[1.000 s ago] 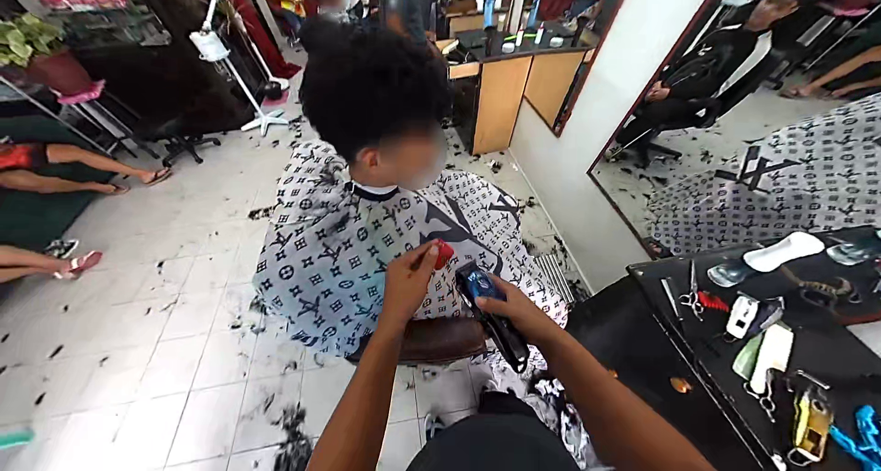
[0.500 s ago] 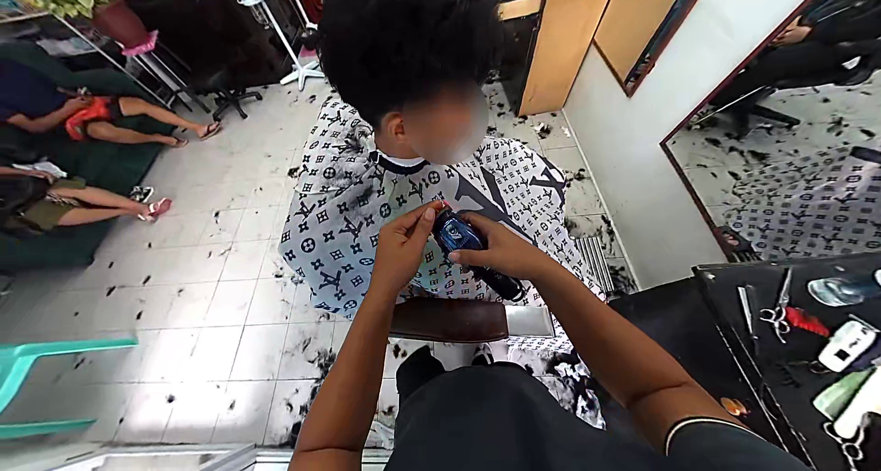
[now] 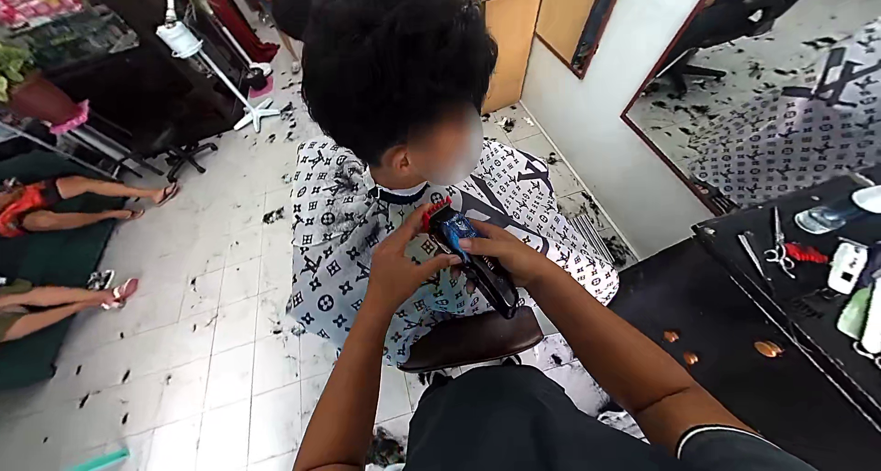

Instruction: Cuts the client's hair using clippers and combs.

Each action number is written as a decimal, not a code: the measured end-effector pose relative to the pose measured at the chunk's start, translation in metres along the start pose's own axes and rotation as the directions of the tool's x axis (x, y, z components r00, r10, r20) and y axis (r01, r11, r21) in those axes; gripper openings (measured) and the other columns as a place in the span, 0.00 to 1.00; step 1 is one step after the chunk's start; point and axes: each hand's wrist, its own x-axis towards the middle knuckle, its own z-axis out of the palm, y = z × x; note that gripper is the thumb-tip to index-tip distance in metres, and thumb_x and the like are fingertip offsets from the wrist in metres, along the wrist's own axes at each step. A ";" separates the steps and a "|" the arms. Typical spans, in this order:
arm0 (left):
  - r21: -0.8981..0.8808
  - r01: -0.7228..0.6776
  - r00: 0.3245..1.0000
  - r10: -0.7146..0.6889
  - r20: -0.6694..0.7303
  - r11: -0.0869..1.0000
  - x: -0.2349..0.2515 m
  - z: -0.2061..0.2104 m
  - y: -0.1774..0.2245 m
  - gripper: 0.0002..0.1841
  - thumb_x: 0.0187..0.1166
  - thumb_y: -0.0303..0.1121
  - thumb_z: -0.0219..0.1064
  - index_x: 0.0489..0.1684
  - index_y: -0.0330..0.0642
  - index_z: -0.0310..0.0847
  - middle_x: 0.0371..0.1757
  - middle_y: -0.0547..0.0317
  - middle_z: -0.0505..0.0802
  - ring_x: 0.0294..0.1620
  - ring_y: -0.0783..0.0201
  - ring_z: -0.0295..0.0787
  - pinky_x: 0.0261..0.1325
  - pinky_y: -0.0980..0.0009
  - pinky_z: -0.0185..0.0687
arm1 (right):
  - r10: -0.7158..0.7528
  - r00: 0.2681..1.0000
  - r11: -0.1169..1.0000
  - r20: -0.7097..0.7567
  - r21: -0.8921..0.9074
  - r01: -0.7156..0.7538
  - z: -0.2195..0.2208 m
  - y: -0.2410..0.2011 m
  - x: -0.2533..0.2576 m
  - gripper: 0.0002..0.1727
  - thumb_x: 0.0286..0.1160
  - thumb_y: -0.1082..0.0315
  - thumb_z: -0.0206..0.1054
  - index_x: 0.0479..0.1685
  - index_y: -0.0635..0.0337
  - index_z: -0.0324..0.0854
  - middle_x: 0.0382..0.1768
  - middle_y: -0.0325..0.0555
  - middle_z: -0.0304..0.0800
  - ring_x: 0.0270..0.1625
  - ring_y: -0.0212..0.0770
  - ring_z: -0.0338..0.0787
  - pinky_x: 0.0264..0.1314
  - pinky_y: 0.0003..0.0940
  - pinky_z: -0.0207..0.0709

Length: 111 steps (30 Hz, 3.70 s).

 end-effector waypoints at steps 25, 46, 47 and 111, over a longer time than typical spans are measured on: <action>0.599 -0.275 0.959 0.175 0.221 0.752 0.204 -0.107 0.081 0.47 0.64 0.75 0.66 0.81 0.55 0.76 0.77 0.53 0.84 0.82 0.48 0.74 0.84 0.33 0.52 | -0.311 0.879 0.928 -0.362 -0.317 0.198 0.027 -0.054 0.047 0.25 0.78 0.66 0.70 0.71 0.63 0.67 0.48 0.52 0.88 0.40 0.45 0.95 0.36 0.40 0.93; 0.632 -0.234 0.970 0.135 0.202 0.739 0.204 -0.098 0.075 0.43 0.63 0.74 0.68 0.76 0.57 0.81 0.73 0.55 0.87 0.79 0.51 0.77 0.83 0.34 0.52 | -0.444 0.847 0.864 -0.293 -0.391 0.318 0.021 -0.047 0.055 0.31 0.75 0.66 0.74 0.74 0.65 0.66 0.54 0.54 0.87 0.46 0.46 0.94 0.45 0.43 0.94; 0.630 -0.233 0.970 0.134 0.201 0.741 0.203 -0.098 0.075 0.43 0.63 0.74 0.68 0.76 0.56 0.81 0.73 0.54 0.88 0.79 0.50 0.77 0.83 0.34 0.52 | -0.419 0.854 0.879 -0.308 -0.373 0.296 0.021 -0.047 0.055 0.30 0.75 0.67 0.73 0.74 0.65 0.66 0.53 0.53 0.87 0.46 0.45 0.94 0.44 0.42 0.94; 0.728 -0.180 0.983 0.095 0.158 0.662 0.199 -0.065 0.089 0.42 0.63 0.69 0.73 0.69 0.44 0.82 0.67 0.43 0.89 0.76 0.42 0.78 0.84 0.30 0.45 | -0.348 0.880 0.930 -0.323 -0.235 0.281 0.009 -0.048 0.046 0.24 0.78 0.67 0.70 0.70 0.65 0.69 0.49 0.52 0.88 0.44 0.46 0.94 0.42 0.41 0.93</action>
